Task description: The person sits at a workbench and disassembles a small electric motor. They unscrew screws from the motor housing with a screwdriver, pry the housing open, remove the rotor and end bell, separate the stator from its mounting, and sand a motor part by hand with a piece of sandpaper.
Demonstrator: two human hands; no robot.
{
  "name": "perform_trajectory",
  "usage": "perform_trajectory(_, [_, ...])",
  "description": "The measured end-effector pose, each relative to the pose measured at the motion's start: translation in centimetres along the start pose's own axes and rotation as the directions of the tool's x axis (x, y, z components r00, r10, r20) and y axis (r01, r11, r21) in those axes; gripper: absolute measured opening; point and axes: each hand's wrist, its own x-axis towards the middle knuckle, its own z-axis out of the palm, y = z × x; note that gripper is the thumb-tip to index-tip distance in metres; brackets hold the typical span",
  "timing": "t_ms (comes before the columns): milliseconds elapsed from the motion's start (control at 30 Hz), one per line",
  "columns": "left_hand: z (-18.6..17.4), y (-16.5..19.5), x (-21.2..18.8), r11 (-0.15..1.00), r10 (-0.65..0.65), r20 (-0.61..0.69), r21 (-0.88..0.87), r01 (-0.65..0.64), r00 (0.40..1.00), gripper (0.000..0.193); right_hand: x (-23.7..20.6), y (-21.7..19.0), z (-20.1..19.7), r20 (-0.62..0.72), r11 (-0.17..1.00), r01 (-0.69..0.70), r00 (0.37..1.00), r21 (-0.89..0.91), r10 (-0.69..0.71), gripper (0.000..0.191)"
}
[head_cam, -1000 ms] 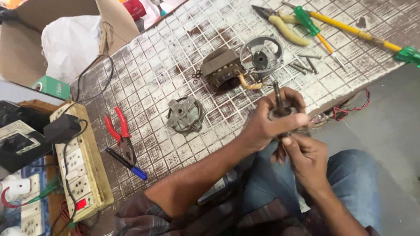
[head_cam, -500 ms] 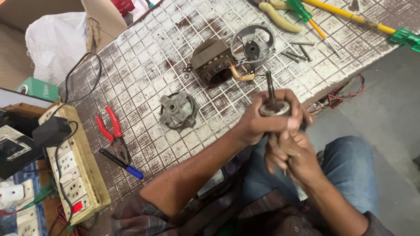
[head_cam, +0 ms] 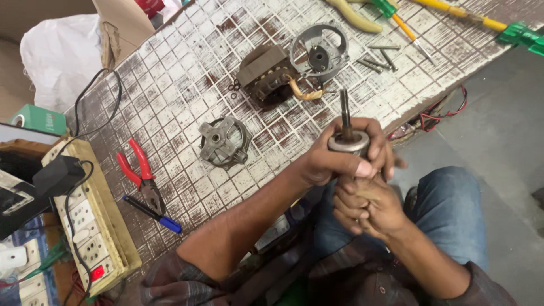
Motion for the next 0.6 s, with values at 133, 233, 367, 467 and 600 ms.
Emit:
perform_trajectory(133, [1.2, -0.2, 0.6, 0.974, -0.002, -0.293, 0.214, 0.068, 0.956, 0.023, 0.5, -0.3, -0.1, -0.037, 0.544, 0.252, 0.885, -0.8, -0.465, 0.036])
perform_trajectory(233, [2.6, -0.6, 0.9, 0.891, 0.089, -0.375, 0.444, 0.094, 0.923, 0.032, 0.6, -1.1, -0.4, 0.146, -0.088, 0.117, 0.748, -0.989, -0.647, 0.038])
perform_trajectory(367, [2.3, 0.1, 0.9, 0.983, -0.062, -0.358, 0.141, 0.12, 0.932, 0.026, 0.1, -1.1, -0.7, -0.088, 0.411, 0.128, 0.881, -0.903, -0.466, 0.039])
perform_trajectory(467, [1.3, 1.1, 0.8, 0.99, -0.005, 0.106, -0.138, 0.02, 0.994, 0.032, -0.4, -0.4, -0.5, -0.136, 0.999, -0.004, 0.991, 0.032, 0.008, 0.024])
perform_trajectory(600, [1.6, 1.2, 0.6, 1.0, -0.004, 0.068, -0.023, 0.006, 0.998, 0.034, -0.3, -0.3, -0.3, 0.006, 0.969, 0.012, 1.0, -0.247, -0.011, 0.032])
